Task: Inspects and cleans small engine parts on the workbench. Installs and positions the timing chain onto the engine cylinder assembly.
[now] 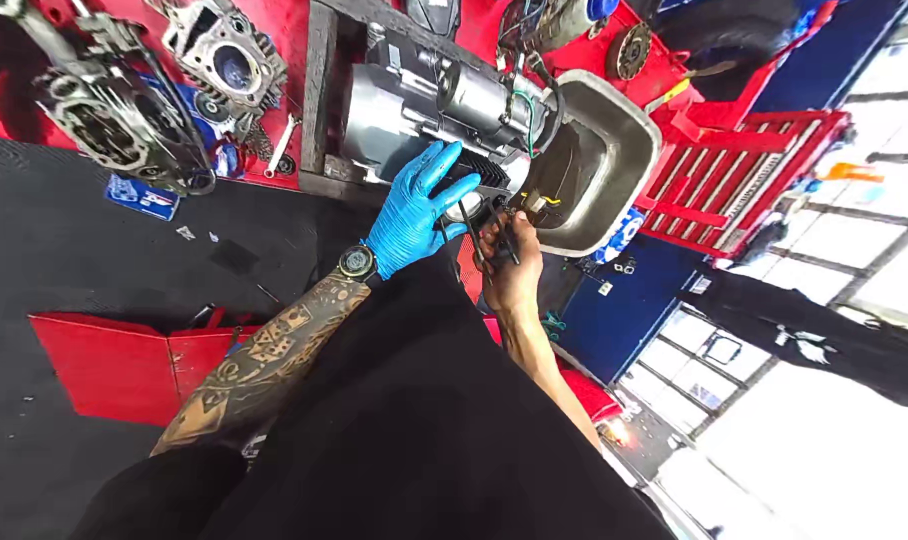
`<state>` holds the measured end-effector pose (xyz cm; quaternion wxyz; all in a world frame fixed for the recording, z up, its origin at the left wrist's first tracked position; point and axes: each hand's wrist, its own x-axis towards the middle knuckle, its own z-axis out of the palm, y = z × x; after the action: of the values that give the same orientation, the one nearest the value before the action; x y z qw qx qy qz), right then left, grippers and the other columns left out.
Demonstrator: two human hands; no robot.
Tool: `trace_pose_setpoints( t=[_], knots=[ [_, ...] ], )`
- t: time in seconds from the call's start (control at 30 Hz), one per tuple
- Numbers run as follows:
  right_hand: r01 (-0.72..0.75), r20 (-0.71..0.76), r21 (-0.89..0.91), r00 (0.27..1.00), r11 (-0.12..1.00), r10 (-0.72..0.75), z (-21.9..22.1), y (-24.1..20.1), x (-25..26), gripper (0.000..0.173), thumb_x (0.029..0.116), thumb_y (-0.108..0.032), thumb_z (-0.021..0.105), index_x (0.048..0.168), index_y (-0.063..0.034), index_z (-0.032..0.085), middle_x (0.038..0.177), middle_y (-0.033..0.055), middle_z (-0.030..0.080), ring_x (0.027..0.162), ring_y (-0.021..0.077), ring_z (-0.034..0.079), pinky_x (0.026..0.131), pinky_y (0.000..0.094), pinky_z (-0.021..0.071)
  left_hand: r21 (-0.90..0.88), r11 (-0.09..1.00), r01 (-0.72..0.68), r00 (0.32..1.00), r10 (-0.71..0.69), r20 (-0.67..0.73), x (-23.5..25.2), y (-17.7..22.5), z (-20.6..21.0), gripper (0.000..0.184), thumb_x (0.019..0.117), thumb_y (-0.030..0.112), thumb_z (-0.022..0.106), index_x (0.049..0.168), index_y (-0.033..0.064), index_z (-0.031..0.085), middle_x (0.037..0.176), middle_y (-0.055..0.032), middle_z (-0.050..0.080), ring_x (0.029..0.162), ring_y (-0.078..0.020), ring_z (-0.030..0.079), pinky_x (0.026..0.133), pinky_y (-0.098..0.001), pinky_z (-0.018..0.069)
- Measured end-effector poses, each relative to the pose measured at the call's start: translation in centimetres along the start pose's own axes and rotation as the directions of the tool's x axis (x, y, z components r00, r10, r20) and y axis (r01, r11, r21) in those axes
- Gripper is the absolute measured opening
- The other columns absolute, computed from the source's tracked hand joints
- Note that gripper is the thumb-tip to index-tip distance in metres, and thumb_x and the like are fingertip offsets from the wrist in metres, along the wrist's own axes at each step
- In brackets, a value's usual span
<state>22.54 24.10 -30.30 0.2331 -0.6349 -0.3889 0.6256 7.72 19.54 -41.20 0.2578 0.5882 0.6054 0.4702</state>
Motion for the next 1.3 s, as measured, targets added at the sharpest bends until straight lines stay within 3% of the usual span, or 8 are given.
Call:
trace_pose_setpoints(
  t=[0.3,0.87,1.3],
  knots=[
    [0.07,-0.009,0.053,0.998,0.996,-0.07,0.2,1.2,0.0,0.046,0.1098,-0.039,0.025,0.092,-0.0149,0.059,0.073,-0.0016,0.056,0.052,0.0072,0.048,0.045,0.0211,0.0419,-0.024,1.0,0.0,1.0,0.0,-0.01,0.2,-0.3,-0.1,0.056,0.0879,0.042,0.076,0.138,0.0214,0.065,0.153,-0.0231,0.049,0.148,-0.0424,0.037,0.121,-0.0561,0.0303],
    [0.147,-0.011,0.085,0.989,0.986,-0.146,0.4,1.8,0.1,0.042,0.1084,-0.035,0.028,0.089,-0.0131,0.059,0.072,-0.0014,0.055,0.051,0.0063,0.047,0.044,0.0204,0.0411,-0.072,0.997,0.003,0.999,-0.006,-0.041,0.1,-0.3,0.0,0.057,0.0861,0.041,0.077,0.138,0.0216,0.066,0.153,-0.0264,0.047,0.148,-0.0423,0.038,0.121,-0.055,0.0306],
    [0.027,-0.073,-0.021,0.997,0.999,-0.028,0.6,-0.5,0.2,0.05,0.1103,-0.032,0.017,0.084,-0.0134,0.055,0.068,-0.0008,0.055,0.048,0.0054,0.046,0.041,0.0172,0.0366,-0.042,0.999,-0.007,0.999,0.005,-0.046,0.2,-0.4,0.2,0.056,0.0877,0.044,0.075,0.138,0.0221,0.065,0.151,-0.0268,0.049,0.147,-0.0428,0.039,0.12,-0.0552,0.032]
  ],
)
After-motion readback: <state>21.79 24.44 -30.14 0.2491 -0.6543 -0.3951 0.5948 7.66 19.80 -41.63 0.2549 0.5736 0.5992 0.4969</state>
